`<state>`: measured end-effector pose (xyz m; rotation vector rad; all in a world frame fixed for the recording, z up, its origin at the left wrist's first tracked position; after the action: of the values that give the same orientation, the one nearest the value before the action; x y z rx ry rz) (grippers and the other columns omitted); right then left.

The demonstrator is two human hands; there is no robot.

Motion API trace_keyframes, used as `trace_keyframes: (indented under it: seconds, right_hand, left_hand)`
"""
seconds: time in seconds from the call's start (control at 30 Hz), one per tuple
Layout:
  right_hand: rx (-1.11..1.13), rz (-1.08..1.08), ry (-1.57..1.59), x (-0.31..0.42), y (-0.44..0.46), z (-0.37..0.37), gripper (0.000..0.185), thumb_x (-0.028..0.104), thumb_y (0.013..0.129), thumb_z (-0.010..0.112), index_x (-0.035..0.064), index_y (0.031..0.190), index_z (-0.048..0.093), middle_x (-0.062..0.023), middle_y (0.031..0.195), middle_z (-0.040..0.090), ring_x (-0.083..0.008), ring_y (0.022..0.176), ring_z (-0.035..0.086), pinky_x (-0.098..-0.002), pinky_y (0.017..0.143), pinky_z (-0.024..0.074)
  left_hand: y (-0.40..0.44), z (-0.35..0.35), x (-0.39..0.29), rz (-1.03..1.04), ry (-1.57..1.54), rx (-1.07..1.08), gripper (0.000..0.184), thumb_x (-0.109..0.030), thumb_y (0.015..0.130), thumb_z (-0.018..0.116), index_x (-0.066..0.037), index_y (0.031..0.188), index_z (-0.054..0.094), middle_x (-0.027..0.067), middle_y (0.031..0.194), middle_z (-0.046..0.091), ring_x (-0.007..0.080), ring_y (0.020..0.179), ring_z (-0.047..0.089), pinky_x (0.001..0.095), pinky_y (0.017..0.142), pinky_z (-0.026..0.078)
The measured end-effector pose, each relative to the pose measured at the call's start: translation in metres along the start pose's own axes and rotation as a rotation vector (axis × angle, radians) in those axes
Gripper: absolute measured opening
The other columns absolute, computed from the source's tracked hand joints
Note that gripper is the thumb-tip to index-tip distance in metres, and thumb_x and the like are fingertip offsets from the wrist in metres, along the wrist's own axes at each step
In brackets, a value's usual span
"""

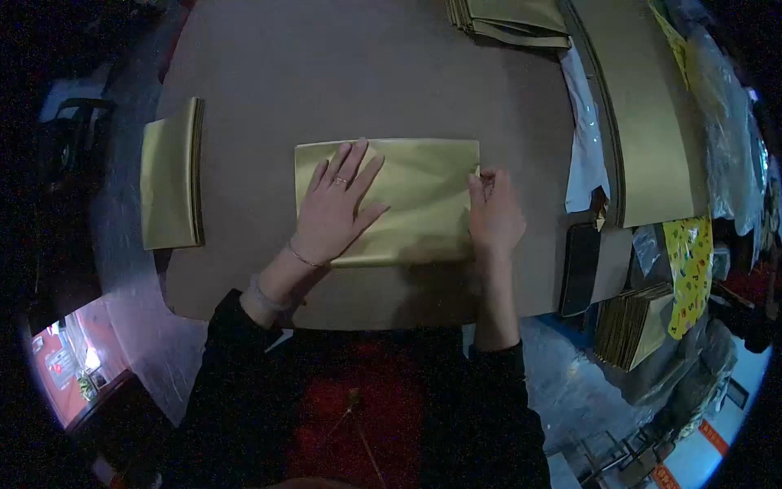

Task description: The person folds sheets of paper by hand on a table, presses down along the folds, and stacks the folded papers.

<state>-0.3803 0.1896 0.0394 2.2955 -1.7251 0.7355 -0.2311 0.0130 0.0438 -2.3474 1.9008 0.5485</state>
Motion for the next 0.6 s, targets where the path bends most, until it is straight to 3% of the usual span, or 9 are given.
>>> trace_keyframes:
  seconds: [0.23, 0.37, 0.43, 0.47, 0.6]
  right_hand:
    - [0.07, 0.004, 0.045, 0.001, 0.003, -0.001, 0.031, 0.036, 0.091, 0.054, 0.0111, 0.109, 0.055, -0.0104, 0.092, 0.061, -0.0307, 0.091, 0.06, -0.0422, 0.074, 0.0462]
    - [0.023, -0.059, -0.007, 0.02, 0.002, -0.008, 0.03, 0.027, 0.092, 0.054, 0.0086, 0.115, 0.056, -0.013, 0.104, 0.056, -0.0299, 0.095, 0.057, -0.0426, 0.082, 0.0454]
    - [-0.158, -0.435, -0.094, 0.036, 0.004, -0.016, 0.028, 0.022, 0.093, 0.051, 0.0088, 0.118, 0.056, -0.013, 0.11, 0.054, -0.03, 0.103, 0.054, -0.0423, 0.087, 0.0433]
    - [-0.124, -0.508, -0.075, 0.04, 0.002, -0.014, 0.032, 0.02, 0.095, 0.048, 0.009, 0.124, 0.054, -0.0128, 0.124, 0.052, -0.0309, 0.116, 0.048, -0.0426, 0.096, 0.0391]
    - [-0.069, -0.637, -0.112, 0.036, 0.006, 0.007, 0.038, 0.022, 0.097, 0.044, 0.009, 0.132, 0.048, -0.0111, 0.139, 0.044, -0.0303, 0.127, 0.042, -0.044, 0.103, 0.0342]
  left_hand:
    - [-0.002, 0.001, 0.003, -0.03, -0.01, -0.039, 0.063, -0.046, 0.087, 0.054, -0.014, 0.139, 0.041, 0.0127, 0.148, 0.031, 0.0301, 0.136, 0.029, 0.0481, 0.108, 0.028]
    - [-0.003, 0.005, 0.004, -0.029, -0.023, -0.03, 0.064, -0.046, 0.088, 0.053, -0.014, 0.142, 0.037, 0.0121, 0.149, 0.028, 0.0322, 0.136, 0.027, 0.0481, 0.109, 0.027]
    - [-0.003, 0.003, 0.002, -0.012, -0.048, -0.048, 0.064, -0.047, 0.088, 0.053, -0.013, 0.141, 0.037, 0.0126, 0.149, 0.028, 0.0326, 0.136, 0.028, 0.0483, 0.108, 0.027]
    - [-0.004, 0.003, 0.002, -0.011, -0.057, -0.068, 0.064, -0.048, 0.088, 0.052, -0.013, 0.141, 0.038, 0.0134, 0.148, 0.029, 0.0329, 0.136, 0.028, 0.0485, 0.108, 0.027]
    - [-0.004, 0.004, 0.003, 0.005, -0.056, -0.091, 0.066, -0.05, 0.088, 0.051, -0.01, 0.14, 0.039, 0.0143, 0.148, 0.029, 0.0329, 0.137, 0.027, 0.0488, 0.109, 0.026]
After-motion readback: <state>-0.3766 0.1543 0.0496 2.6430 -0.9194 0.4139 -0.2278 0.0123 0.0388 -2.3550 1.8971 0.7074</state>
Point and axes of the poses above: each hand's wrist, its own y-axis towards the middle knuckle, its own z-axis out of the palm, x = y × z, the point moved 6 cm from there along y, towards the middle knuckle
